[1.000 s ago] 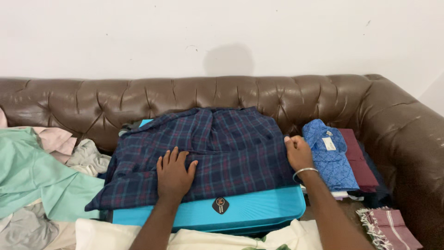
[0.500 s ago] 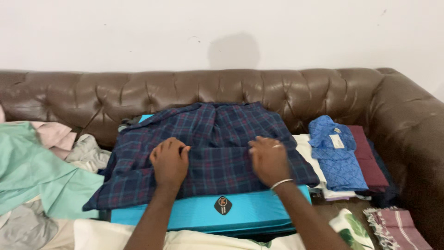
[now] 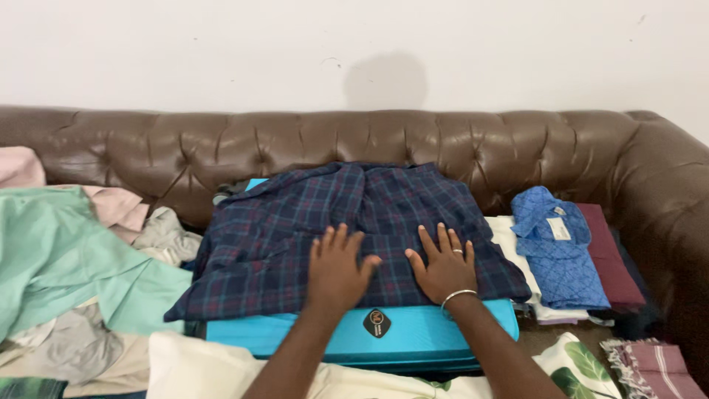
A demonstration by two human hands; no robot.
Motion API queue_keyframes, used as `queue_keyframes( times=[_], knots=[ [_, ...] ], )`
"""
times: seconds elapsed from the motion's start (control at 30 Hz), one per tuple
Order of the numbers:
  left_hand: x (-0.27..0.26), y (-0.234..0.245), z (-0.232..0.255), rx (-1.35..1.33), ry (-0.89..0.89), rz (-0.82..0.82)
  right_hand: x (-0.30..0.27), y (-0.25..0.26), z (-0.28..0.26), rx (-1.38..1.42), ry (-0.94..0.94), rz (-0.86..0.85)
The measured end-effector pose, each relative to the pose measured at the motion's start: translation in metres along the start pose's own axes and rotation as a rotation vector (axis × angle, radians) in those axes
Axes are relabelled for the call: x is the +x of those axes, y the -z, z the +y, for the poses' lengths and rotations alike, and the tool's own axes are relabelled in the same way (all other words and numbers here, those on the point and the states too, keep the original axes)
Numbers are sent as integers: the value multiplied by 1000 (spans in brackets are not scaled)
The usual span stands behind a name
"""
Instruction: The person folds a dark plaid shirt on a blue suitcase, then picks up a light green shirt, buttons it, and folds it on top of the suitcase.
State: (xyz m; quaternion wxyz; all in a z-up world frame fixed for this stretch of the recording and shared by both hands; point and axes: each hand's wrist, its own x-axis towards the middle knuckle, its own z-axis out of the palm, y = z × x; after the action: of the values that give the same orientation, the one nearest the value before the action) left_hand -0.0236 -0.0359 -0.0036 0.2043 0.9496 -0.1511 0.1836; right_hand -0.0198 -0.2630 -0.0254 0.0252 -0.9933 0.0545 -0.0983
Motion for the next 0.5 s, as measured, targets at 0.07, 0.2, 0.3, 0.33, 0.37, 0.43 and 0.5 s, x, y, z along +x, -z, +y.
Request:
queue_keyframes(
  times=[0.07,0.2,0.3,0.33,0.37,0.43,0.5],
  knots=[
    [-15,-2,-1,29,2,-97,-1,-1,3,-3,-15,4],
    [-11,2,-26,137,99,-124,1,2,26,-23,-67,31],
    [-11,14,-54,231,210,-117,-3,8,50,6,-201,41],
    [-12,18,-62,268,239,-71,-4,10,54,0,-239,51],
    [-15,21,-67,302,267,-25,-7,11,58,-8,-278,63],
    [-15,22,-67,358,286,49,-12,15,58,-47,-272,118],
    [-16,20,-60,402,271,104,-16,19,47,-109,-179,202]
  ],
)
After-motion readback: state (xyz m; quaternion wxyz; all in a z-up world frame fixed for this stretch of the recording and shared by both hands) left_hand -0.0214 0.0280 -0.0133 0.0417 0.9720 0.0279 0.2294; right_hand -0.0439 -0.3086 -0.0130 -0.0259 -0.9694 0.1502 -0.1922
